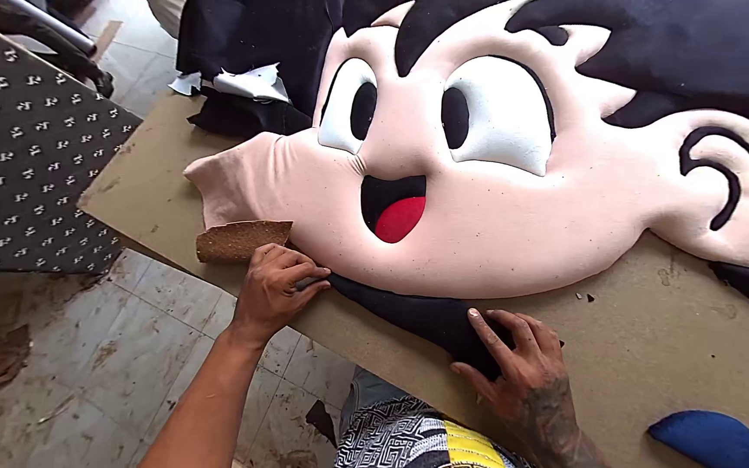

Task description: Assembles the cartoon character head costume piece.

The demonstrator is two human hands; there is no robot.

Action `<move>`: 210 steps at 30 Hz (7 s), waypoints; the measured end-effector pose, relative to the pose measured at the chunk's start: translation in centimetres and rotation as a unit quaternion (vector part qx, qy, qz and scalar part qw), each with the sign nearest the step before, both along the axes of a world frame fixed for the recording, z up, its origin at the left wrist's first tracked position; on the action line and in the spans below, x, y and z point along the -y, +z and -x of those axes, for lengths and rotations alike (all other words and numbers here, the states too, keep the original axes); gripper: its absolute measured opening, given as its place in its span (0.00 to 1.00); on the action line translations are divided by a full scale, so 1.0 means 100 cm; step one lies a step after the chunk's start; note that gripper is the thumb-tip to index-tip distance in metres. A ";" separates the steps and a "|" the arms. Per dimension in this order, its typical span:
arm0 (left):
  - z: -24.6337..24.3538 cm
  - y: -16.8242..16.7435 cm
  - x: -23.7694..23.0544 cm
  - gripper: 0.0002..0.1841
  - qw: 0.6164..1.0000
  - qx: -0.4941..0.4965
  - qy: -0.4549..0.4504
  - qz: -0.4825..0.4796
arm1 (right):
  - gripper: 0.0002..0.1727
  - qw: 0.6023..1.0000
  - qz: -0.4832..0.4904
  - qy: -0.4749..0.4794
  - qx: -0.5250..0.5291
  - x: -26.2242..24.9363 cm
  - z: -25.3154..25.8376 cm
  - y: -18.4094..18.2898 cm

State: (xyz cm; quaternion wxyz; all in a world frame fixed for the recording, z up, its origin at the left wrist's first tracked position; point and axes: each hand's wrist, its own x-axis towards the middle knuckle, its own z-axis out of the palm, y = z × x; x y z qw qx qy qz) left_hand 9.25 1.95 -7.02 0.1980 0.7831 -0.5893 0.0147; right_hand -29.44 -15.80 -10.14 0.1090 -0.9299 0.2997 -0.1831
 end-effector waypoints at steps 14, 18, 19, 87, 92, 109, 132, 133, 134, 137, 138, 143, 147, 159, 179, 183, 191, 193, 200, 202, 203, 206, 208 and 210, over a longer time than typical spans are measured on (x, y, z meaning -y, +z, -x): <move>-0.049 0.008 -0.003 0.10 0.998 0.042 -0.036 -0.022 | 0.42 1.000 -0.013 0.022 0.012 -0.027 -0.043 -0.003; -0.063 0.009 -0.003 0.10 0.998 0.036 -0.041 -0.031 | 0.41 1.000 -0.014 0.022 0.009 -0.035 -0.054 -0.004; -0.067 0.009 -0.003 0.10 0.998 0.035 -0.043 -0.031 | 0.41 1.000 -0.018 0.022 0.009 -0.037 -0.056 -0.004; -0.179 0.002 0.061 0.35 0.926 0.029 -0.375 -0.030 | 0.35 0.990 -0.021 -0.137 -0.020 -0.106 -0.122 0.009; -0.181 -0.001 0.059 0.36 0.929 0.030 -0.368 -0.022 | 0.43 0.985 -0.018 -0.171 -0.031 -0.109 -0.124 0.012; -0.183 0.001 0.061 0.33 0.925 0.023 -0.378 -0.022 | 0.44 0.982 -0.018 -0.184 -0.030 -0.103 -0.128 0.008; -0.193 -0.001 0.064 0.33 0.920 0.014 -0.391 -0.029 | 0.40 0.986 -0.033 -0.160 -0.005 -0.101 -0.138 0.007; -0.192 -0.001 0.065 0.33 0.920 0.017 -0.391 -0.031 | 0.40 0.986 -0.035 -0.163 -0.005 -0.101 -0.138 0.008; -0.190 -0.002 0.065 0.33 0.920 0.020 -0.390 -0.030 | 0.40 0.985 -0.037 -0.166 -0.004 -0.101 -0.136 0.008; -0.190 0.002 0.064 0.32 0.922 0.035 -0.385 -0.032 | 0.41 0.983 -0.045 -0.176 0.001 -0.101 -0.137 0.007; -0.190 0.003 0.064 0.32 0.923 0.036 -0.383 -0.033 | 0.43 0.983 -0.042 -0.178 0.000 -0.101 -0.138 0.006; -0.189 0.003 0.063 0.31 0.922 0.031 -0.383 -0.042 | 0.51 0.982 -0.030 -0.187 0.012 -0.099 -0.142 0.005; -0.192 0.004 0.063 0.33 0.919 0.027 -0.392 -0.041 | 0.50 0.980 -0.035 -0.196 0.004 -0.099 -0.147 0.007; -0.178 -0.005 0.057 0.42 0.934 0.053 -0.353 0.004 | 0.53 0.981 -0.030 -0.194 -0.007 -0.099 -0.142 0.005; -0.174 -0.014 0.054 0.40 0.932 0.030 -0.359 0.036 | 0.49 0.977 -0.013 -0.215 -0.005 -0.106 -0.143 0.008; -0.168 -0.009 0.053 0.39 0.915 0.047 -0.400 0.010 | 0.49 0.970 0.006 -0.241 -0.026 -0.111 -0.145 0.007; -0.163 -0.015 0.060 0.35 0.903 0.035 -0.429 0.013 | 0.46 0.974 0.003 -0.227 -0.026 -0.113 -0.147 0.007; -0.164 -0.015 0.061 0.34 0.902 0.033 -0.430 0.012 | 0.45 0.975 0.003 -0.223 -0.023 -0.113 -0.148 0.007; -0.167 -0.019 0.062 0.32 0.900 -0.014 -0.437 0.002 | 0.43 0.974 -0.023 -0.226 -0.011 -0.110 -0.151 0.007; -0.166 -0.020 0.064 0.32 0.901 -0.024 -0.434 0.009 | 0.43 0.972 -0.024 -0.233 -0.021 -0.109 -0.150 0.010; -0.165 -0.020 0.064 0.33 0.901 -0.027 -0.432 0.010 | 0.42 0.971 -0.023 -0.235 -0.027 -0.110 -0.150 0.011; -0.160 -0.009 0.059 0.35 0.905 -0.027 -0.423 -0.032 | 0.39 0.969 -0.018 -0.240 -0.049 -0.112 -0.152 0.016; -0.152 -0.001 0.055 0.38 0.910 -0.025 -0.408 -0.072 | 0.37 0.967 -0.013 -0.246 -0.066 -0.114 -0.155 0.019; -0.141 0.005 0.048 0.41 0.919 -0.015 -0.381 -0.104 | 0.36 0.965 -0.009 -0.248 -0.080 -0.113 -0.160 0.023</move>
